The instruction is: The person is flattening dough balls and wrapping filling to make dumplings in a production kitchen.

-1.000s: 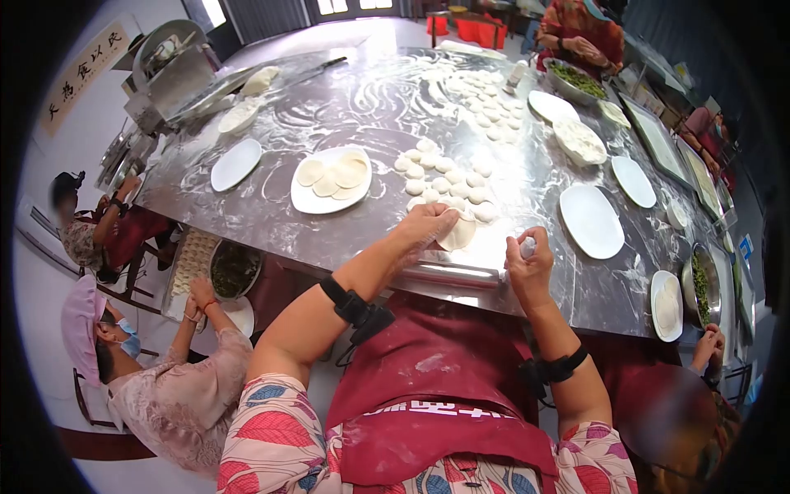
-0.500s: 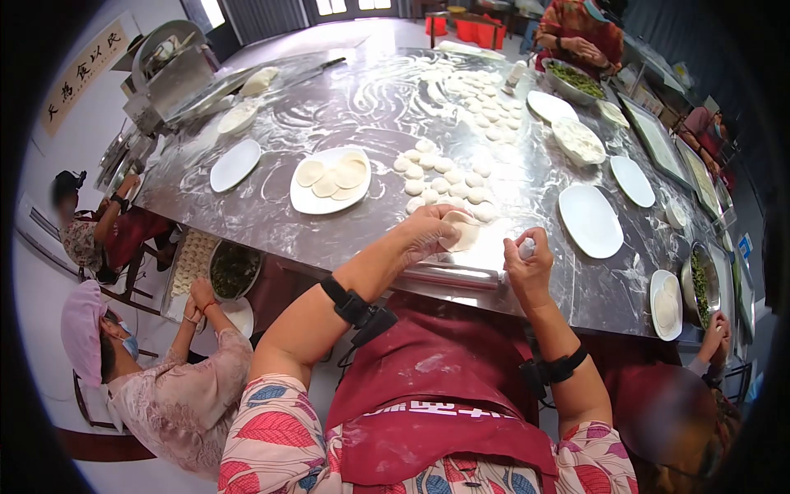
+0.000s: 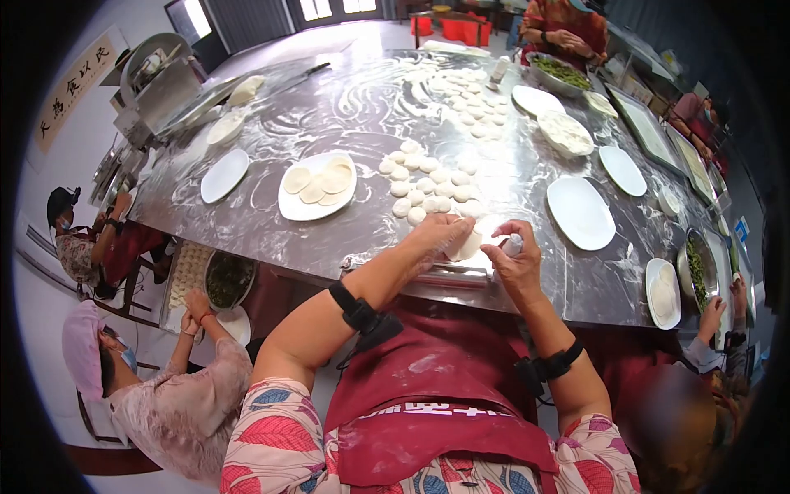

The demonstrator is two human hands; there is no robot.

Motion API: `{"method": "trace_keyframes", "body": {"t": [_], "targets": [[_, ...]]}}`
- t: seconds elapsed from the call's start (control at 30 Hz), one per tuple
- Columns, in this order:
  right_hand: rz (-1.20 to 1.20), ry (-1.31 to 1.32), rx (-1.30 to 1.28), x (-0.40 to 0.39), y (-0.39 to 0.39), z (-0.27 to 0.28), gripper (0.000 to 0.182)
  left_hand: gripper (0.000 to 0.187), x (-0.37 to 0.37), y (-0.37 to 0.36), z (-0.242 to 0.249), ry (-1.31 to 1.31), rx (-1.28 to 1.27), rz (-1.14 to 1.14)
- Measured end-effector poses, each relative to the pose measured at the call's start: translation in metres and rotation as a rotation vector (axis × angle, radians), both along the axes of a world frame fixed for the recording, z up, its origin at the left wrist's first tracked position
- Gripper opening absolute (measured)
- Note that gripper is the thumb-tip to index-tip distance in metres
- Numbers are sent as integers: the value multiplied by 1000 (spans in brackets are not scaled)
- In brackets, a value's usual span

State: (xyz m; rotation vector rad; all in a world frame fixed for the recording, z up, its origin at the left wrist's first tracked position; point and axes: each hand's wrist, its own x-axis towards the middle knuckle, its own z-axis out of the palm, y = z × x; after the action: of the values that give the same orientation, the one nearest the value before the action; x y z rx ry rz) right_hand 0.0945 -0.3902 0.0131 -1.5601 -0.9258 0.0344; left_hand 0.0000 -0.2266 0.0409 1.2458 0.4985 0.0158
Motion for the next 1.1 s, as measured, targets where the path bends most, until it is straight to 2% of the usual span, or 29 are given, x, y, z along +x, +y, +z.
{"method": "trace_keyframes", "body": {"t": [0.07, 0.1, 0.2, 0.3, 0.47, 0.57, 0.67, 0.7, 0.83, 0.9, 1.03, 1.1], "targets": [[15, -101, 44, 1, 2, 3, 42, 38, 2, -5, 2, 63, 24, -42], [50, 6, 2, -2, -1, 10, 45, 40, 4, -6, 0, 49, 25, -61], [96, 18, 68, 2, 4, 6, 42, 47, 8, -9, -5, 14, 49, -110], [103, -59, 53, 6, 4, 4, 33, 53, 9, -11, 0, 11, 97, -126], [-56, 54, 3, -2, 7, 6, 18, 58, 5, -12, 6, 95, 0, -76], [-83, 111, -17, -3, 8, 7, 15, 50, -1, -11, 11, 77, -58, -66], [-85, 119, -6, -2, 10, 5, 14, 35, -5, 4, -4, -1, 186, -278], [-88, 121, -12, -1, 10, 4, 14, 28, -7, 3, -4, -21, 144, -238], [-82, 152, -18, 0, 11, 3, 19, 26, -9, 5, -5, 11, 308, -221], [-1, 238, -13, -1, 8, 7, 26, 25, -7, 5, -6, 39, 340, -195], [71, 227, -86, 4, 3, 12, 39, 18, -5, -3, -4, 11, 170, -61], [55, 163, -120, 7, 3, 10, 40, 15, -5, -6, -1, 10, 139, -39]]}}
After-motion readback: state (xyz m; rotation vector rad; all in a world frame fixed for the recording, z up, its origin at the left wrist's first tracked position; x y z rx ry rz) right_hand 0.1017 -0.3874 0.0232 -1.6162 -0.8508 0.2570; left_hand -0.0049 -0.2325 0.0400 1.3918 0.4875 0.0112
